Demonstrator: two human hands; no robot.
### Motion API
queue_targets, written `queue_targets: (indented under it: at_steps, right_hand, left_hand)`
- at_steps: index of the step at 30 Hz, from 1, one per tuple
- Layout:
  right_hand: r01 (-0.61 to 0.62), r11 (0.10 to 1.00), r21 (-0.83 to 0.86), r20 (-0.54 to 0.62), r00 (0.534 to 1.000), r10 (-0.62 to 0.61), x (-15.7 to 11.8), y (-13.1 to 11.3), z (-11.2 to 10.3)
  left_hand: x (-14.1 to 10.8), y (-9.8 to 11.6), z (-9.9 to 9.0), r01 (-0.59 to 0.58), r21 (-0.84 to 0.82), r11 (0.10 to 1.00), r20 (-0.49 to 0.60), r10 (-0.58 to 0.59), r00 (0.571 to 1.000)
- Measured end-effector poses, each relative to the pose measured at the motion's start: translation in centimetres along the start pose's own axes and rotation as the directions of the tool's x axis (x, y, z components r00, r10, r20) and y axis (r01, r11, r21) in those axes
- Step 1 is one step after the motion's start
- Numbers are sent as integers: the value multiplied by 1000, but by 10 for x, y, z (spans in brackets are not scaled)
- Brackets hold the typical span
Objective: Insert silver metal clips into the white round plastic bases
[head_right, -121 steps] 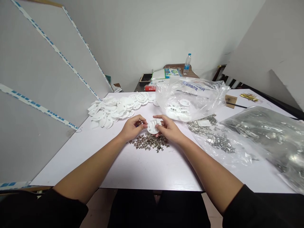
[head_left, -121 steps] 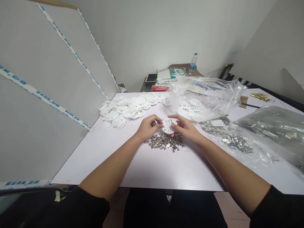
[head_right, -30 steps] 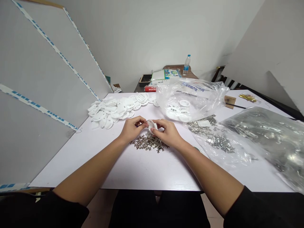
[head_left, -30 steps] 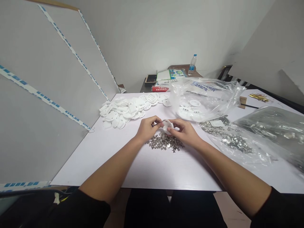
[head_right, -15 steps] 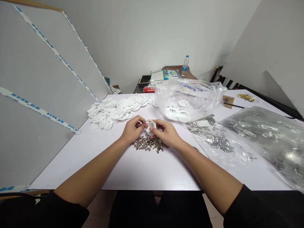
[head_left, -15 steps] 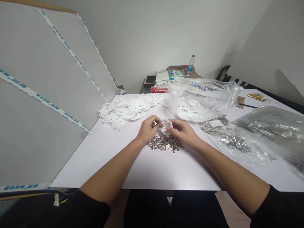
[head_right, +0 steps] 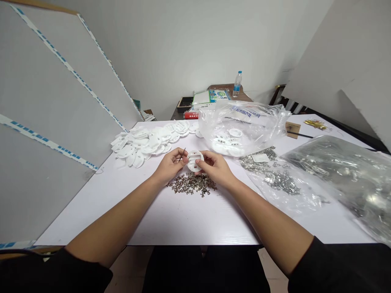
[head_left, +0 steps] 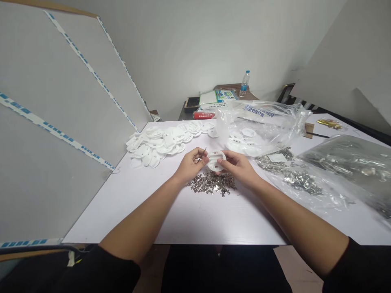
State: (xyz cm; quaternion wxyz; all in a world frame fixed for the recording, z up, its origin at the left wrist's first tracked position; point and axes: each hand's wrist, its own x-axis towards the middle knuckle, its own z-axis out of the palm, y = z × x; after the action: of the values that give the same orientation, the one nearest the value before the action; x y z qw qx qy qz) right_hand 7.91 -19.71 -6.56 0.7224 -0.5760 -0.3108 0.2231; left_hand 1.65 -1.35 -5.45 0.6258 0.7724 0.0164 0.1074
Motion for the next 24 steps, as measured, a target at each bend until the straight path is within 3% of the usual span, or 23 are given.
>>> queue_targets:
  at_steps: [9,18,24]
  right_hand:
    - [37,999,0,12,999,-37,-3,-3,2]
    - [125,990,-61,22,992,-124,-5,2,6]
    - [120,990,-74,29,993,-118,-6,5,6]
  left_hand:
    - [-1,3,-5,142,-139,980,121,-126,985]
    - [-1,-2,-3,19,-103,995,198,2,980]
    - [-2,-2,-3,-9,-97,995,214,30,976]
